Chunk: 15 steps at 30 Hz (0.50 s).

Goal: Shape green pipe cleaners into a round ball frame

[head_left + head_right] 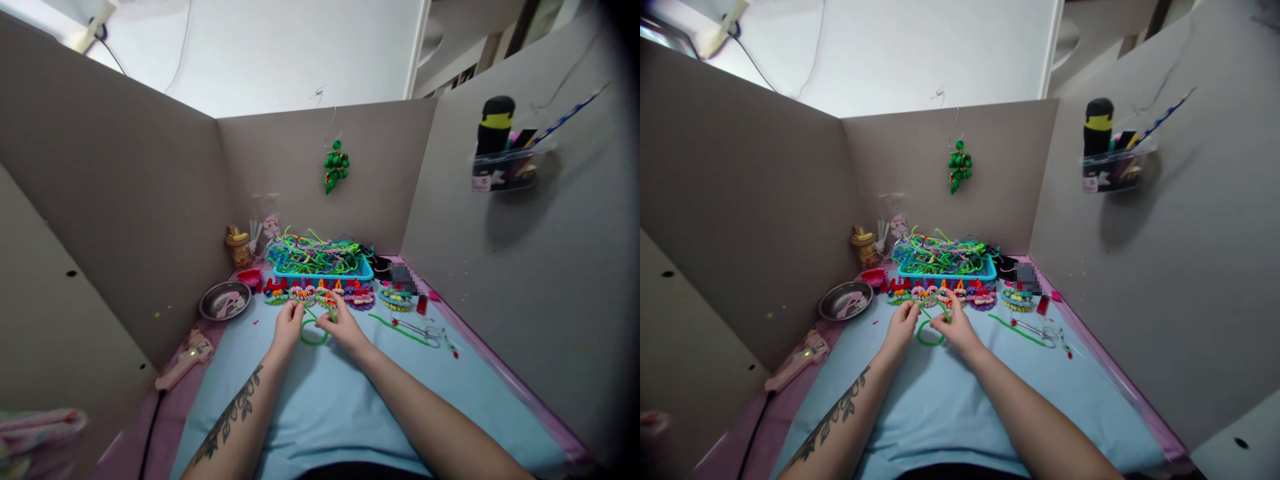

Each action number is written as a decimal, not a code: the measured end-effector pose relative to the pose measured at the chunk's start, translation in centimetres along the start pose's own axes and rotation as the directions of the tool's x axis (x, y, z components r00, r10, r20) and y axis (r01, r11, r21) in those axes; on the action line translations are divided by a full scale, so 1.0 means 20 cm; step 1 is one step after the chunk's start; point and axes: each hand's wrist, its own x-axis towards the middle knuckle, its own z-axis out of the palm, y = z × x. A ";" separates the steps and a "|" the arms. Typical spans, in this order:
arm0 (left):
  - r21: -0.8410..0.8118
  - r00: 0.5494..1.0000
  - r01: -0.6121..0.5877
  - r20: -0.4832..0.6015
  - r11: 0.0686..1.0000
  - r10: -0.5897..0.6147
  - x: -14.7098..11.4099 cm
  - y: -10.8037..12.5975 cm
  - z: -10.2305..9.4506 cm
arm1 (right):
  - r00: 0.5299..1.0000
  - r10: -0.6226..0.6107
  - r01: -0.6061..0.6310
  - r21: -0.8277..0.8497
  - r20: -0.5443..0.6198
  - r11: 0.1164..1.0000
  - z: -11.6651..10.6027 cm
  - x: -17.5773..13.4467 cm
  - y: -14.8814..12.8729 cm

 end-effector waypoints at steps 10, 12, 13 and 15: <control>-0.063 0.993 0.000 0.117 0.998 0.007 -0.01 -0.04 0.04 | 0.998 0.011 -0.009 0.030 -0.068 0.999 -0.01 0.03 0.02; -0.064 0.995 0.008 0.103 0.998 -0.001 -0.01 -0.04 0.04 | 0.998 -0.005 0.007 0.031 -0.065 0.999 -0.01 0.03 0.02; -0.057 0.996 0.012 0.092 0.998 -0.006 -0.01 -0.04 0.04 | 0.998 -0.014 0.016 0.035 -0.062 0.999 -0.01 0.03 0.02; -0.042 0.998 0.012 0.069 0.999 -0.009 -0.01 -0.04 0.03 | 0.998 -0.030 0.032 0.043 -0.048 0.999 -0.01 0.03 0.02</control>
